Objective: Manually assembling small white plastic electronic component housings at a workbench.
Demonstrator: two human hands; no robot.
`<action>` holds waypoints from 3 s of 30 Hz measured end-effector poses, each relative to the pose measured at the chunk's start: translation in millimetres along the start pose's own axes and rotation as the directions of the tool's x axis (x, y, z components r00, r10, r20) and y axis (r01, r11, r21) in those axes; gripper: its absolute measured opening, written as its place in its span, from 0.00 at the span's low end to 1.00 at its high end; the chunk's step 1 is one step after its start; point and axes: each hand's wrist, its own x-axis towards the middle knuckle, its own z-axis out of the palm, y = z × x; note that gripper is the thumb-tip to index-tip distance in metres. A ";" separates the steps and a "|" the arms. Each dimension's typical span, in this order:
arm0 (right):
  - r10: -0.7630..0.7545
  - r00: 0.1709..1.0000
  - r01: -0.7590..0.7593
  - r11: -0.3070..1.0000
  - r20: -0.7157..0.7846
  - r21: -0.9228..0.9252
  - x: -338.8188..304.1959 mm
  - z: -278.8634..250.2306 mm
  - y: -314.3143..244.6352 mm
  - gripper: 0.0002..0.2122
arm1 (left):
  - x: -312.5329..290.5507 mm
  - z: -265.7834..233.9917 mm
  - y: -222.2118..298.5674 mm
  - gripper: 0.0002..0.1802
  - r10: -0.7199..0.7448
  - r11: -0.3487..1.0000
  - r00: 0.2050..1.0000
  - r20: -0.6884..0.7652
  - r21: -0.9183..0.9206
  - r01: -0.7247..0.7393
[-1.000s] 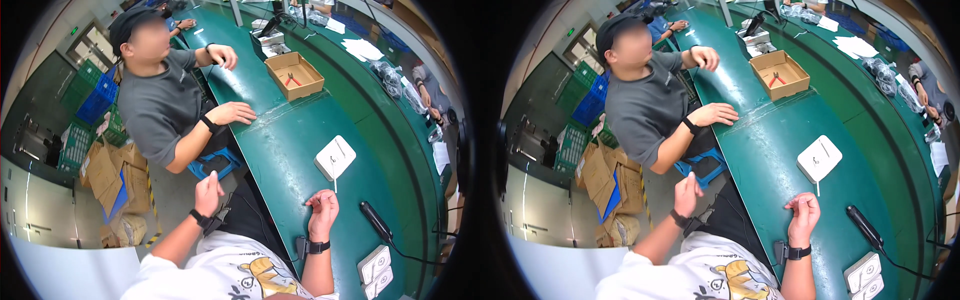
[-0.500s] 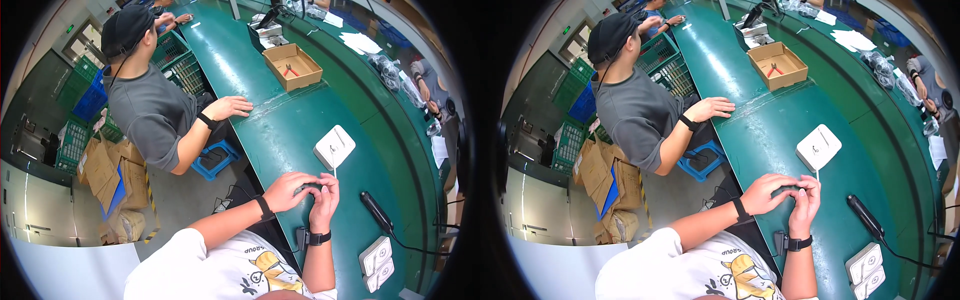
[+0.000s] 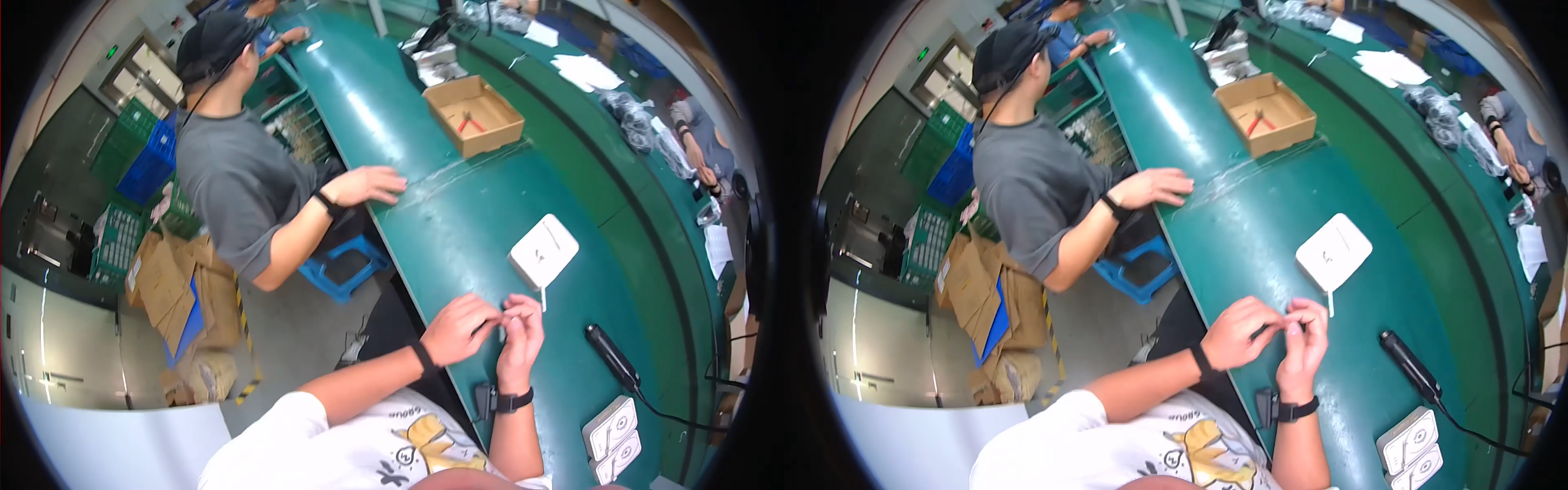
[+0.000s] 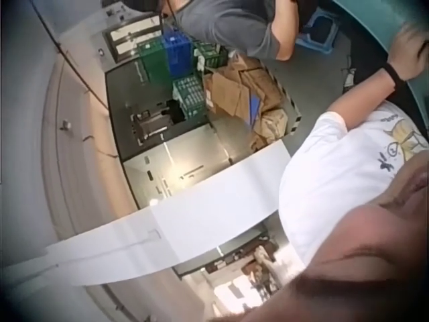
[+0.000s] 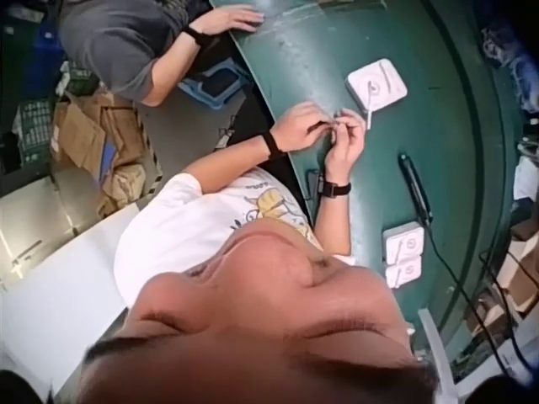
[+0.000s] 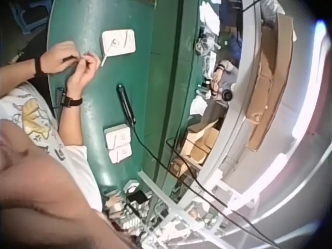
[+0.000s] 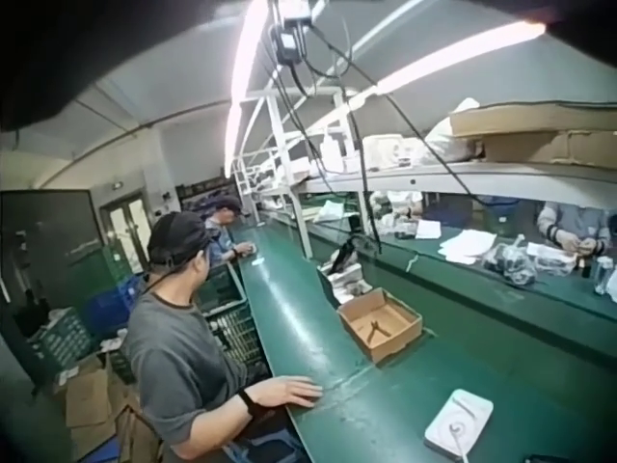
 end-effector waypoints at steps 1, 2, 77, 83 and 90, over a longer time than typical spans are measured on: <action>-0.017 0.999 0.016 1.000 -0.027 -0.013 7.0 2.1 2.0 0.08 | 8.2 -1.1 -5.2 0.11 0.027 0.999 1.000 0.012 -0.017 -0.026; -0.041 0.999 0.041 0.999 -0.024 -0.029 13.1 7.4 4.6 0.08 | 14.8 -3.7 -10.1 0.11 0.051 0.999 0.999 -0.009 -0.007 -0.052; 0.018 0.994 0.072 0.608 0.104 -0.791 113.1 -67.0 -22.4 0.23 | -7.0 -13.1 -0.7 0.13 -0.049 0.988 0.992 -0.118 -0.152 0.031; 0.129 0.991 -0.100 0.504 -0.039 -0.858 10.1 -20.1 -80.5 0.18 | 1.8 -15.1 5.0 0.34 -0.086 0.993 0.985 -0.148 -0.092 0.073; -0.001 1.000 -0.004 0.473 -0.005 -0.881 -7.4 -2.8 -104.3 0.16 | -4.5 -12.5 -9.2 0.28 -0.167 0.947 0.984 -0.070 -0.288 0.140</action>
